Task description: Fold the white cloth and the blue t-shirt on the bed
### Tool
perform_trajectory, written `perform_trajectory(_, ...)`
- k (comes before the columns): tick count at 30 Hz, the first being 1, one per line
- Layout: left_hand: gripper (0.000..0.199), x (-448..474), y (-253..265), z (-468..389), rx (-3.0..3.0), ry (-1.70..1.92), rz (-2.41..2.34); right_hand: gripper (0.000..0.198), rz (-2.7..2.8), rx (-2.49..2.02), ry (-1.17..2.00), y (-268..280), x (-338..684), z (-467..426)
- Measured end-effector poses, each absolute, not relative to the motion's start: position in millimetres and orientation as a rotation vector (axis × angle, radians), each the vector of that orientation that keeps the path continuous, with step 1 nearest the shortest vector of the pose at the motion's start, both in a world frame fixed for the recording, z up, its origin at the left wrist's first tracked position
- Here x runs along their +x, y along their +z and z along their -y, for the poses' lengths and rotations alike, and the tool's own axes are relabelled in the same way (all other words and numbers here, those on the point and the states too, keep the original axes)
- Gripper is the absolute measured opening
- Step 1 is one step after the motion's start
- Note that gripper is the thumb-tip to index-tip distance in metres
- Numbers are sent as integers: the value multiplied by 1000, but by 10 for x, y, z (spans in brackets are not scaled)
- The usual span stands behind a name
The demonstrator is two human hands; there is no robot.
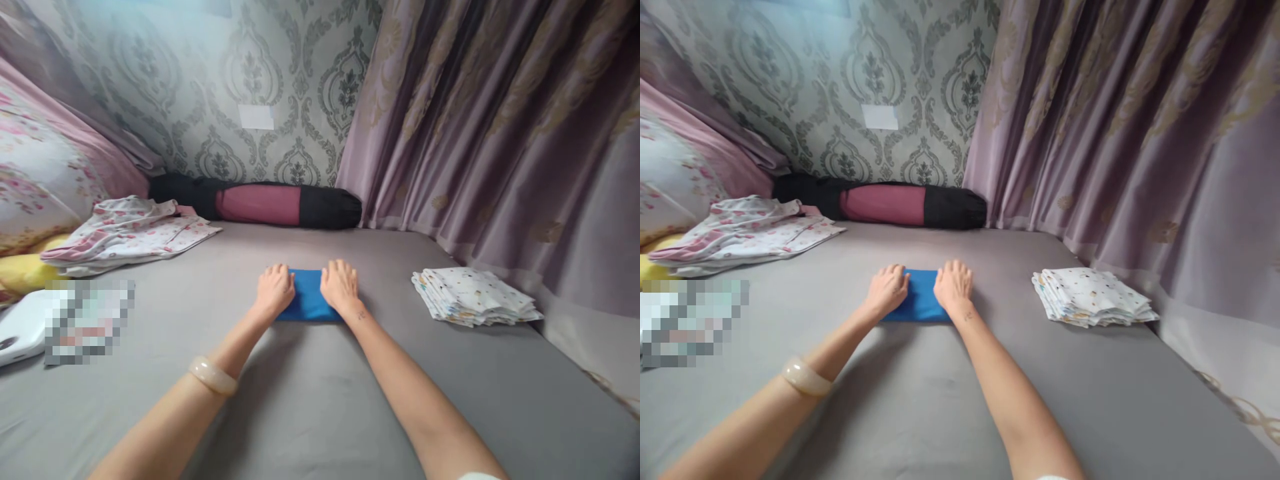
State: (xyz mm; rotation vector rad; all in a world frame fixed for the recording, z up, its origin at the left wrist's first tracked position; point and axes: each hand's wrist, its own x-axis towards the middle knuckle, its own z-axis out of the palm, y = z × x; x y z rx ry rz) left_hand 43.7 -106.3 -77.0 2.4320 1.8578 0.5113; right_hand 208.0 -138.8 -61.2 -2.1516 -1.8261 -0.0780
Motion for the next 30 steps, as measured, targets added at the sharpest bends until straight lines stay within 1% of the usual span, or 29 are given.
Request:
perform_trajectory(3,47,617,-898,1177,2544,437,-1744,47,2062,-2000,-16,-760,1888,1450)
perform_trajectory(8,57,659,-1105,1239,2570,383,-1738,52,2079,-2050,105,-910,1847,1492)
perform_trajectory(18,57,658,-1139,1206,2498,280,-1724,54,2083,-2112,214,-895,1853,1472)
perform_trajectory(24,56,639,-1036,1182,2460,180,-1704,53,2072,-2119,246,-879,1862,1450)
perform_trajectory(26,55,621,-989,1157,2457,210,-1696,53,2071,-2096,204,-858,1861,1449)
perform_trajectory(30,52,571,-966,1099,2596,408,-1742,51,2131,-1949,41,-837,1837,1454)
